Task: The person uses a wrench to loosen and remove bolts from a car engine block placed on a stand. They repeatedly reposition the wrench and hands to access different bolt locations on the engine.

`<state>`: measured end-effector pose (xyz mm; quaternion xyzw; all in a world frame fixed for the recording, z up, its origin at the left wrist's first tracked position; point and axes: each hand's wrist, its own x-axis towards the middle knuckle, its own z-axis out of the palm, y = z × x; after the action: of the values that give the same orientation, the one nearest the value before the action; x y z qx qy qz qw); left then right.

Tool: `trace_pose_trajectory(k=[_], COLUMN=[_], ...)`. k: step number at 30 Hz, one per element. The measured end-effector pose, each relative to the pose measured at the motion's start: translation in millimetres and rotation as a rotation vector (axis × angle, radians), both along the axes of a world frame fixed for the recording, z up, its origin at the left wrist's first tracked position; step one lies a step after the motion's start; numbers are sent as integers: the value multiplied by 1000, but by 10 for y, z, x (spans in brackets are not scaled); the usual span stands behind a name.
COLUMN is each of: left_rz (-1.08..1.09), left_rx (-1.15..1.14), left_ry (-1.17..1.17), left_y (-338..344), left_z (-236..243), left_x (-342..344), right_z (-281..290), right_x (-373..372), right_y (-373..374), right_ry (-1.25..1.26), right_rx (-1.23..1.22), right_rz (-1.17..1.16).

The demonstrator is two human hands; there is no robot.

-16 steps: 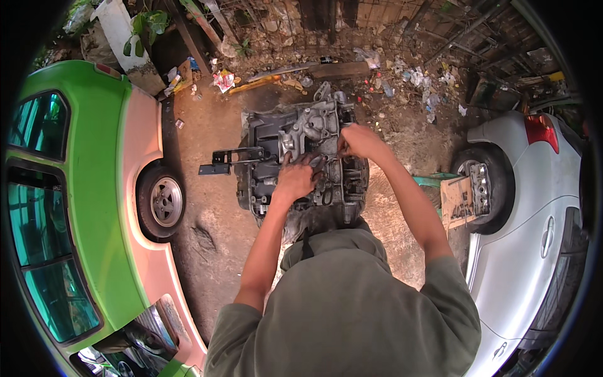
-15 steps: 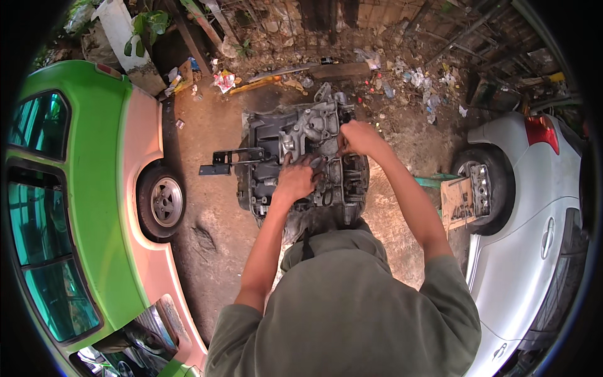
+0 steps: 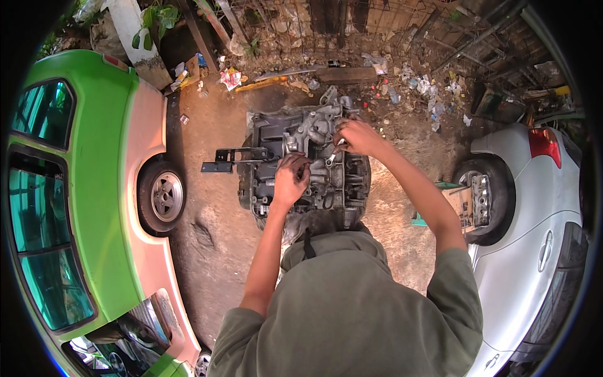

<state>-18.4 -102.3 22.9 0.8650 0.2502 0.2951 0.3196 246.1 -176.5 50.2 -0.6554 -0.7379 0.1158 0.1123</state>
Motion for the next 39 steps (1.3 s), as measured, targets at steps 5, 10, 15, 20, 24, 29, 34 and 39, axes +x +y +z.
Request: trace_pose_trajectory(k=[5, 10, 15, 20, 24, 29, 34, 39], left_rz=[18, 19, 26, 19, 24, 27, 35, 29], left_rx=[3, 4, 1, 2, 9, -2, -5, -1], left_ry=[6, -11, -26, -25, -8, -13, -15, -6], left_y=[-10, -9, -19, -11, -11, -17, -23, -17], left_z=[-46, -62, -71, -65, -70, -65, -60, -40], left_x=[-8, -9, -8, -11, -5, -7, -9, 1], right_z=[187, 431, 368, 254, 242, 245, 264, 258], right_x=[-129, -387, -739, -966, -1110, -1224, -1240, -1291], right_y=[-48, -304, -711, -910, -959, -942, -972, -948], right_ry=[34, -168, -126, -13, -4, -81, -57, -55], right_rx=[-10, 61, 7, -38, -114, -166, -209, -259], right_rz=[-208, -376, -405, -424, -459, -417, -409, -409])
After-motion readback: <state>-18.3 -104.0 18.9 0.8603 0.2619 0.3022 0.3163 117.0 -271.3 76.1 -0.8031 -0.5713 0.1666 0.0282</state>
